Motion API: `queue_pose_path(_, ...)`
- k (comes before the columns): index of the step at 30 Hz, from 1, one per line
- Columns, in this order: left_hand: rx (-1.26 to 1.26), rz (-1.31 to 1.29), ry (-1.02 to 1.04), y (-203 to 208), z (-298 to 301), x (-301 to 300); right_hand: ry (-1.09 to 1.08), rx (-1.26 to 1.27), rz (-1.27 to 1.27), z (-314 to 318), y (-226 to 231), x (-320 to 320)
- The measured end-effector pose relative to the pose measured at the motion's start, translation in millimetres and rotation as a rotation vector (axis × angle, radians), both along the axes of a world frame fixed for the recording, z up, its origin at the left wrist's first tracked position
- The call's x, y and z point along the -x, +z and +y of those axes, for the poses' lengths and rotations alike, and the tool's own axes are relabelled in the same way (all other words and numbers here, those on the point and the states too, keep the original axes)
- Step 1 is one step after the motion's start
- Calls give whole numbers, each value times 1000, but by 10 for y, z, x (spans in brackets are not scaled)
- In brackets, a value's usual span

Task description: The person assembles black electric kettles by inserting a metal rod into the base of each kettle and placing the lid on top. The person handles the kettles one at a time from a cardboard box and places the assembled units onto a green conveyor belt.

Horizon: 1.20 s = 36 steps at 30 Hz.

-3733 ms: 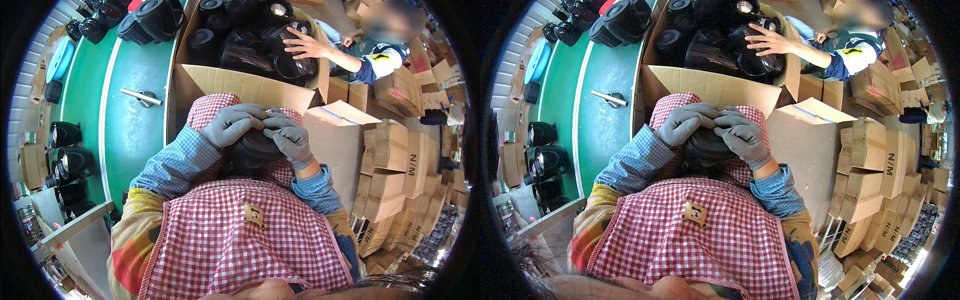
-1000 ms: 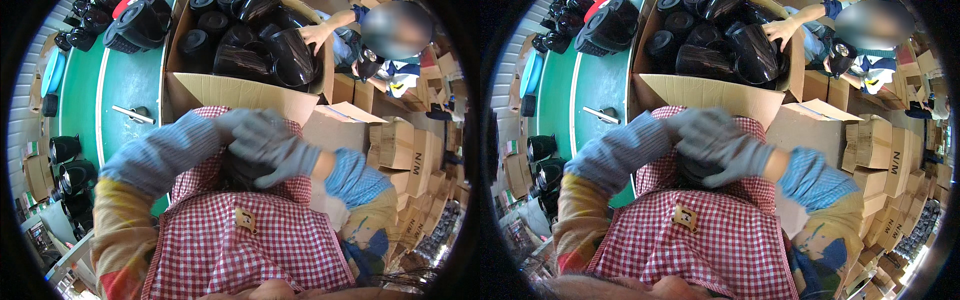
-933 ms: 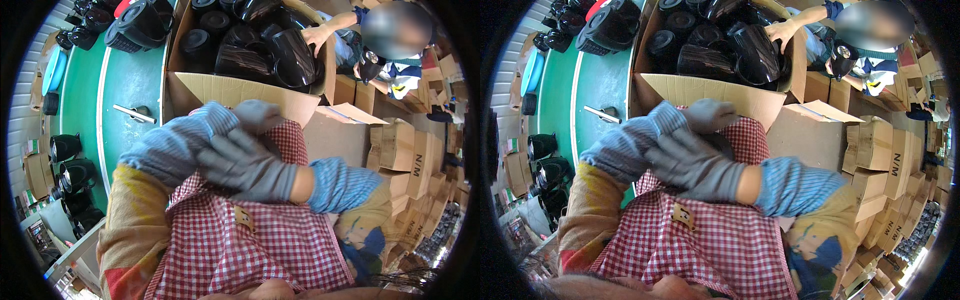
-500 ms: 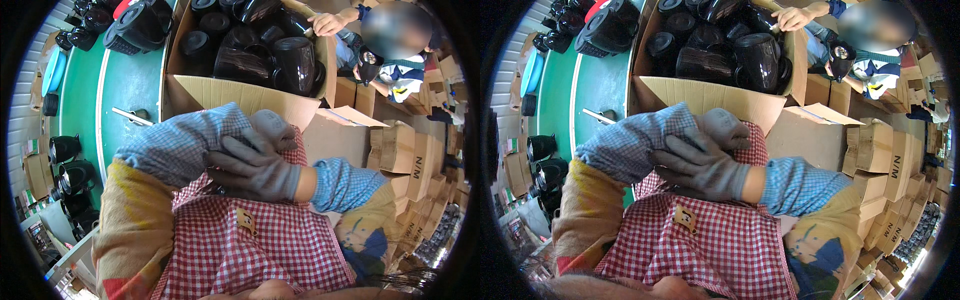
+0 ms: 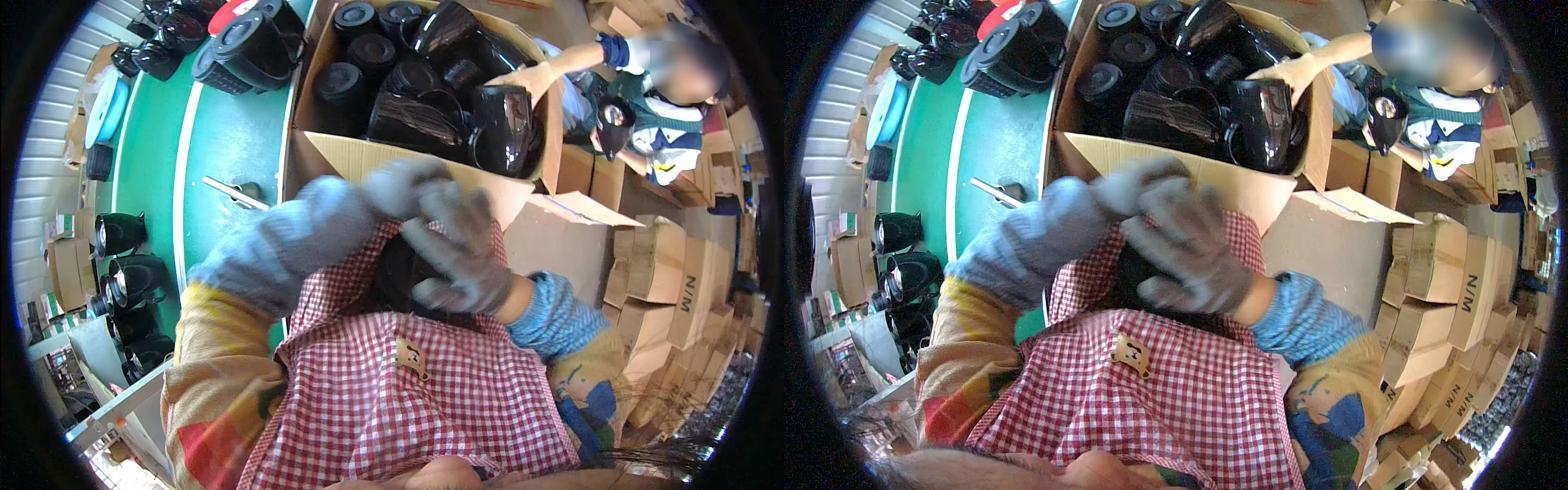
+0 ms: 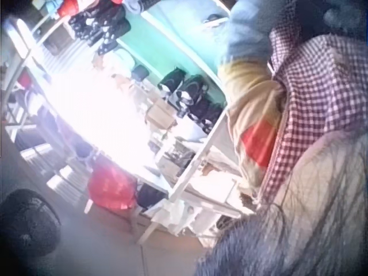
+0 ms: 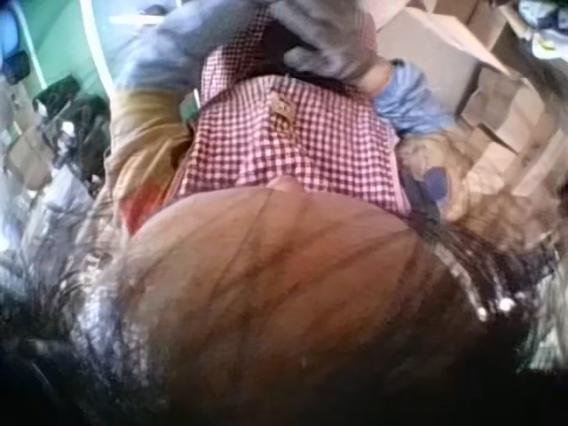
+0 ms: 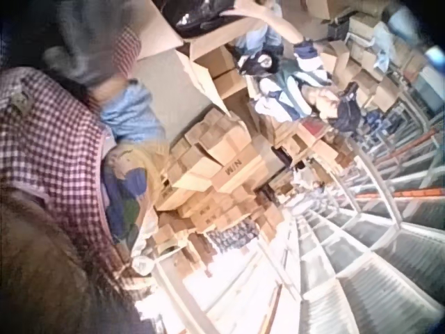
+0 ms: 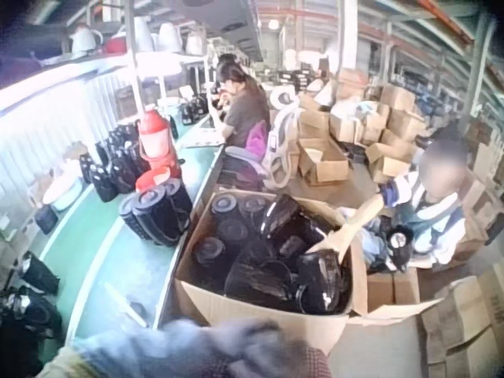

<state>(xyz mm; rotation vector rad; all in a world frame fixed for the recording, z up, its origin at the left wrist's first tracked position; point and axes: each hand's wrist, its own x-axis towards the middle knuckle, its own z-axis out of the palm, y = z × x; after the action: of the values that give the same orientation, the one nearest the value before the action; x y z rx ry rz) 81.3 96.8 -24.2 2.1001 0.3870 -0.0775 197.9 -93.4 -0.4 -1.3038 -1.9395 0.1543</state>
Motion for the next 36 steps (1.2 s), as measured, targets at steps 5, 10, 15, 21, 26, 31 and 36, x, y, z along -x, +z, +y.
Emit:
queue_pose_path(5,-759,406,305,365,1466,2485,-368,215,70,-508,-236,-586)
queue_pose_path(10,-913,805,192,-270,1378,3039,-320,272,348,-396,-285,-379)
queue_pose_path(15,-602,664,427,59,1188,2788,-148,32,-108,7,266,-252)
queue_pose_path(21,-399,187,24,1262,98,1332,-84,66,-509,414,1066,-53)
queue_pose_path(26,-364,-29,-126,1236,-261,815,-4,433,-266,82,880,-443)
queue_pose_path(31,-385,-22,-211,980,-370,701,-133,535,-129,-361,477,-389)
queue_pose_path(36,-433,-58,-259,816,-319,635,-235,589,-185,-549,574,-143)
